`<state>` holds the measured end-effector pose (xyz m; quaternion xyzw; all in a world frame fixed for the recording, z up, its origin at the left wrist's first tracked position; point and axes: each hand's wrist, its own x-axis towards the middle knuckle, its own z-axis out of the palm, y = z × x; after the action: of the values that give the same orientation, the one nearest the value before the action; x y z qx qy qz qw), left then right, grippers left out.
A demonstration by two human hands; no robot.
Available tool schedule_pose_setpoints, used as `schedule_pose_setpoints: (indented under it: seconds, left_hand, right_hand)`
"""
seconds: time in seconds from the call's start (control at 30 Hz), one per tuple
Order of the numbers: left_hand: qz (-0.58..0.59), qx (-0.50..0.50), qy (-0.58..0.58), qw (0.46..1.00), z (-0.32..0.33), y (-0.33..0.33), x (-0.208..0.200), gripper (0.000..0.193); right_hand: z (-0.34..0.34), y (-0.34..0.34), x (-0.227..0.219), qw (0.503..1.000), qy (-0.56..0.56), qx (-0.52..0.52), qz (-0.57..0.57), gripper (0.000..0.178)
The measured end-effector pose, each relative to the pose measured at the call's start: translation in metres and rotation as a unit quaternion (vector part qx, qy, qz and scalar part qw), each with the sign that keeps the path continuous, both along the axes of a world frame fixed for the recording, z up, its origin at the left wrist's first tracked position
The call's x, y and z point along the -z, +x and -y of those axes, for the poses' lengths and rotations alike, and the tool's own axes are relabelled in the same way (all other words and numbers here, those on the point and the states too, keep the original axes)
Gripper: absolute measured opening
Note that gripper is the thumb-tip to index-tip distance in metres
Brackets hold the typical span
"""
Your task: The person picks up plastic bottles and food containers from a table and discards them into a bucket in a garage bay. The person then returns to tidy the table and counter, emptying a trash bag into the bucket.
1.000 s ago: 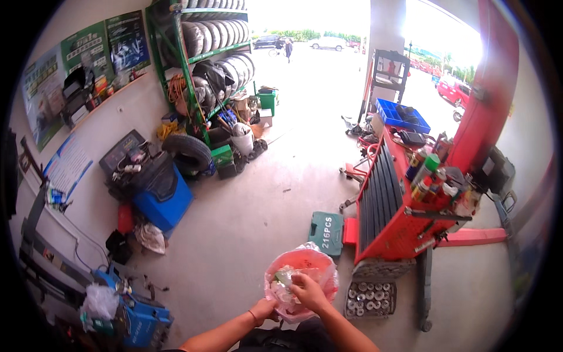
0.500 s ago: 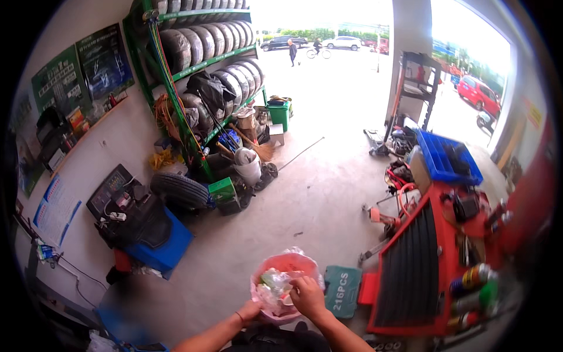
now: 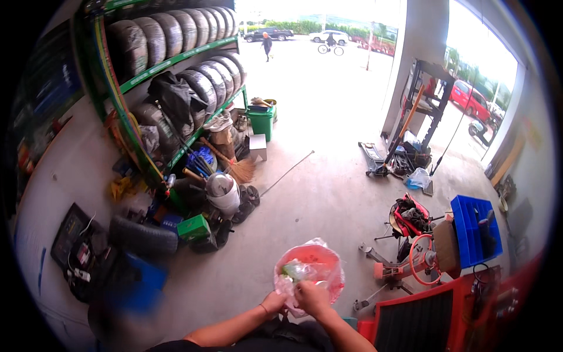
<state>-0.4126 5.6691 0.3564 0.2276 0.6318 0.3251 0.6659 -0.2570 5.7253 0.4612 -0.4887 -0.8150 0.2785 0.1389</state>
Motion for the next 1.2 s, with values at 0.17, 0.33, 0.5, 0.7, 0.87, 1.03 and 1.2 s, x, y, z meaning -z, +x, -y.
schedule_pose_setpoints:
  seconds: [0.17,0.33,0.5,0.7,0.87,1.03,1.2]
  left_hand:
    - [-0.022,0.076,0.006,0.997,-0.162,-0.036,-0.038,0.029]
    - [-0.014,0.125,-0.001,0.992,-0.347,-0.054,0.010,0.033]
    - [-0.039,0.079,-0.098,0.991,-0.518,-0.109,-0.006,0.032]
    - [0.013,-0.041,-0.063,0.997,-0.704,-0.184,-0.041,0.028]
    - [0.004,-0.105,-0.022,0.994,-0.875,-0.233,-0.063,0.022]
    - [0.032,-0.100,-0.015,0.994,-1.066,-0.280,-0.047,0.021]
    - [0.079,-0.073,-0.019,0.994,-1.244,-0.311,-0.077,0.026]
  right_hand:
    - [-0.156,-0.020,0.012,0.992,0.014,0.111,0.063,0.023]
    - [-0.336,-0.061,0.039,0.986,-0.071,0.097,0.115,0.026]
    - [-0.500,-0.090,0.008,0.991,-0.101,0.000,0.087,0.042]
    - [-0.679,-0.104,-0.042,0.991,0.076,-0.014,-0.105,0.052]
    - [-0.830,-0.142,-0.016,0.982,0.051,-0.035,-0.178,0.043]
    - [-0.994,-0.191,-0.001,0.985,0.080,-0.010,-0.150,0.028]
    - [-1.156,-0.227,-0.031,0.978,0.178,0.003,-0.113,0.031]
